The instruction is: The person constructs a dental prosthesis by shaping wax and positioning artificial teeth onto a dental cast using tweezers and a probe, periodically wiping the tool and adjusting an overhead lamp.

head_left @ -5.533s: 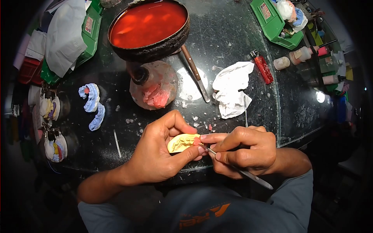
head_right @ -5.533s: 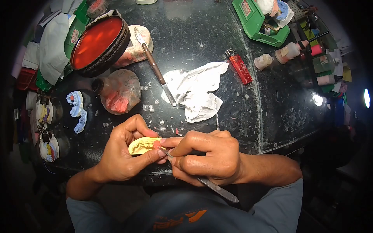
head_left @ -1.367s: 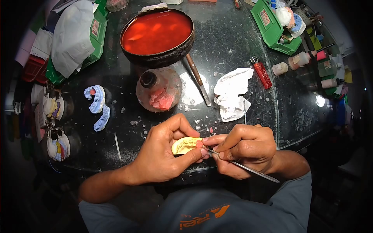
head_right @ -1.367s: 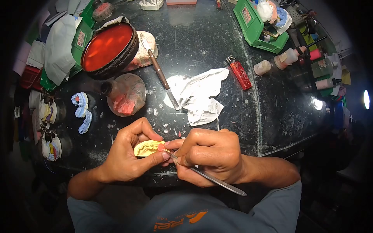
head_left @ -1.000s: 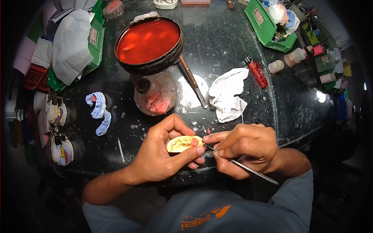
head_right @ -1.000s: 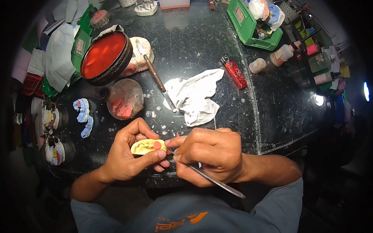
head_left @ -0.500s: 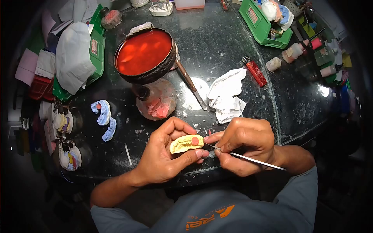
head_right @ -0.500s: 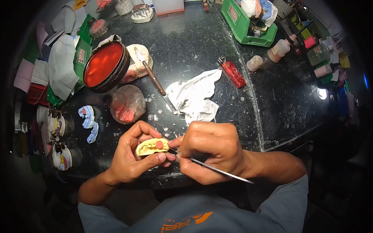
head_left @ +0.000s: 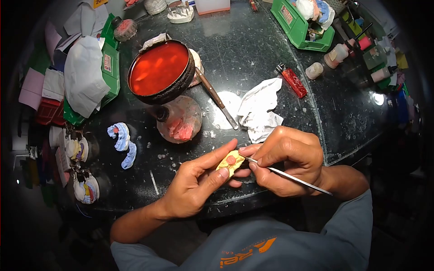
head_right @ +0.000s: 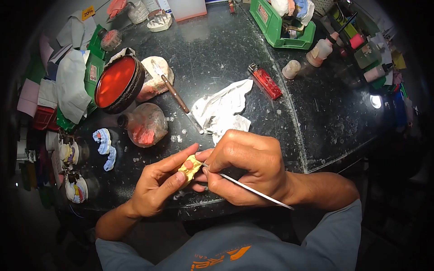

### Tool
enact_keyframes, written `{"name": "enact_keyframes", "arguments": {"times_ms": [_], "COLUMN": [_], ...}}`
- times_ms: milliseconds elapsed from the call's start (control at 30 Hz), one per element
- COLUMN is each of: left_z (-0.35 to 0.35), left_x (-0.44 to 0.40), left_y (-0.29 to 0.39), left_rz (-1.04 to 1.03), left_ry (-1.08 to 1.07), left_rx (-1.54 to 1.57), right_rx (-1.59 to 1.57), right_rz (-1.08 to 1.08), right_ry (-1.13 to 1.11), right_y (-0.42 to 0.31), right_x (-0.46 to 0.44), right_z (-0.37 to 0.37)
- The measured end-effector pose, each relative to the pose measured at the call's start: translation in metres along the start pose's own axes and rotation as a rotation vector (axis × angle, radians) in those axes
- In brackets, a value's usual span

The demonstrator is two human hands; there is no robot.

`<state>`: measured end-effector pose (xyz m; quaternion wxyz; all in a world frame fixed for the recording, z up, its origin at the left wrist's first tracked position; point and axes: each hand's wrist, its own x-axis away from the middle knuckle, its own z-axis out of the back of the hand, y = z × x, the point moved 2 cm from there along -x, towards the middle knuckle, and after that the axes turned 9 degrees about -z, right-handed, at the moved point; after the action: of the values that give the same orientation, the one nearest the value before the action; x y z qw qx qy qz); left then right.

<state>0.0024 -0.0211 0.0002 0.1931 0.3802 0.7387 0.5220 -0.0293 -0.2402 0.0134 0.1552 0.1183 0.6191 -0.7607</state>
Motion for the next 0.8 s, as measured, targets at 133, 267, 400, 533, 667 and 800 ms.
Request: {"name": "enact_keyframes", "arguments": {"times_ms": [133,267,400,533,667,800], "left_z": [-0.0006,0.0004,-0.0008,-0.0004,0.0015,0.0003], "left_x": [-0.0013,-0.0019,-0.0032,-0.0038,-0.0024,0.0], "left_y": [-0.002,-0.0038,-0.0048,-0.0035,-0.0083,-0.0088], "left_rz": [0.014,-0.03,-0.064,-0.059,-0.059,-0.086], "left_ry": [-0.01,0.042,0.069,0.087,0.107,0.097], "left_rx": [0.022,0.056,0.077,0.141,0.096,0.074], "right_rx": [0.015,0.001,0.018,0.028,0.036,-0.002], "right_rz": [0.042,0.034,0.019,0.022,0.006,0.026], "right_ry": [0.009,-0.008,-0.076,-0.069,-0.07,-0.072], "right_y": [-0.0003,-0.0036,-0.0003,-0.0001,-0.0008,-0.0004], "right_x": [0.0001,0.0028,0.003,0.0001,0.0012,-0.0001], "right_z": [0.0005,0.001,-0.0044,-0.0019,-0.0016,-0.0038]}}
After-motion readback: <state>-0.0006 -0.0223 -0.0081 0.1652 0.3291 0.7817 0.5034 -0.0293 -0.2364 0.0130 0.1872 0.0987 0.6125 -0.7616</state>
